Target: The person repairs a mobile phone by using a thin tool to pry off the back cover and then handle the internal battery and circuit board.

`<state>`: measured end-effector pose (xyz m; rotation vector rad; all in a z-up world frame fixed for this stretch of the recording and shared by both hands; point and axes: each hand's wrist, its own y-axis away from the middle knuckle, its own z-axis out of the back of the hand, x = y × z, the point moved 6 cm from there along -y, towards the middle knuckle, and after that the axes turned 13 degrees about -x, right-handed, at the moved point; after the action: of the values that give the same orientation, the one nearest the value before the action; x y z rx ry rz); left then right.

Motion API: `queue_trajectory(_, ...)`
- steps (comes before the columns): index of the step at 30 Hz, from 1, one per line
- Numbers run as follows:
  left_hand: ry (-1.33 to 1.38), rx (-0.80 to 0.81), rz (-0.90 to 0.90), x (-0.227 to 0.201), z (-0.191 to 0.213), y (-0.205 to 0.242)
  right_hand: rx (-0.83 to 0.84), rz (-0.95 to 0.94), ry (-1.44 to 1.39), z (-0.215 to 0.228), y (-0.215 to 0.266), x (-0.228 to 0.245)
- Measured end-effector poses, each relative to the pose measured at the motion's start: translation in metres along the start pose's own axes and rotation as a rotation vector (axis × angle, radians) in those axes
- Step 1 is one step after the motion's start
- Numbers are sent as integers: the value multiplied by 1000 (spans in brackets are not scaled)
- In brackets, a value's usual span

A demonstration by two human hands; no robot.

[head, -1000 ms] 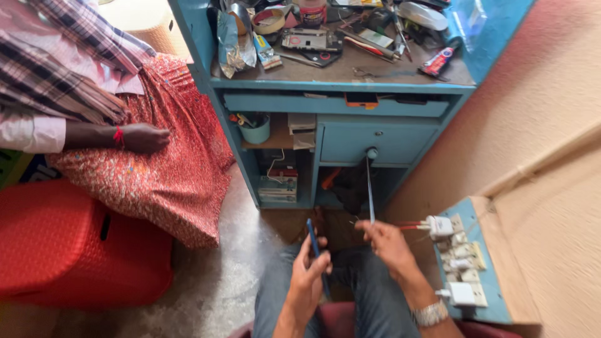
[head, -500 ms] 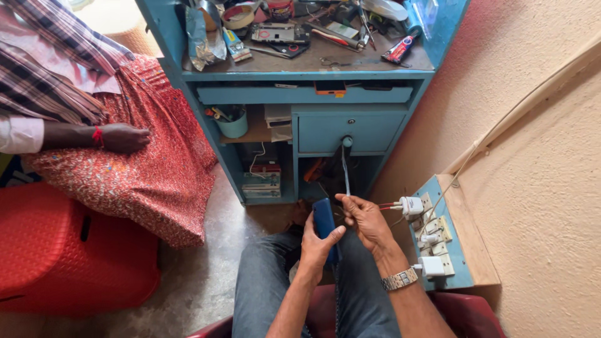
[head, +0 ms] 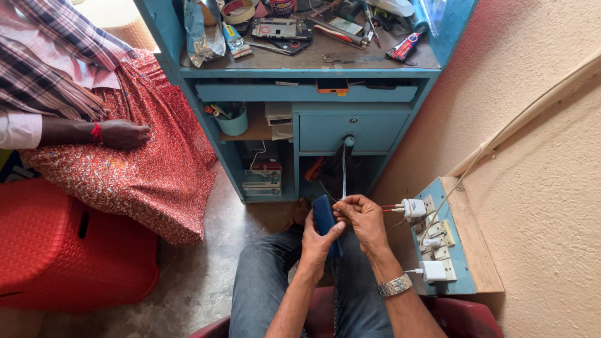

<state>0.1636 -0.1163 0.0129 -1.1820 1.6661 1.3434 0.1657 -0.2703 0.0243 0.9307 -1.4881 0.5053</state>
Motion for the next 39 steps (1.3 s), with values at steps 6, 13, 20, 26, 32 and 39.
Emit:
queue_trajectory(6,12,-3,18,-1,-1,1,-14,-9,-68,-1,2,-7)
queue_trajectory(13,32,-31,6,-1,1,-2,12,-12,-84,-4,4,-5)
queue_trajectory(20,66,-39,-3,0,-1,-1,-15,79,-53,-6,3,-6)
queue_trajectory(26,-258,-243,-146,-10,7,2,-30,144,62,-8,5,-3)
queue_trajectory(32,-507,-337,-170,-17,8,6,-61,184,216,-8,13,2)
queue_trajectory(39,-400,-322,-113,-12,8,3,-37,214,207,-13,15,5)
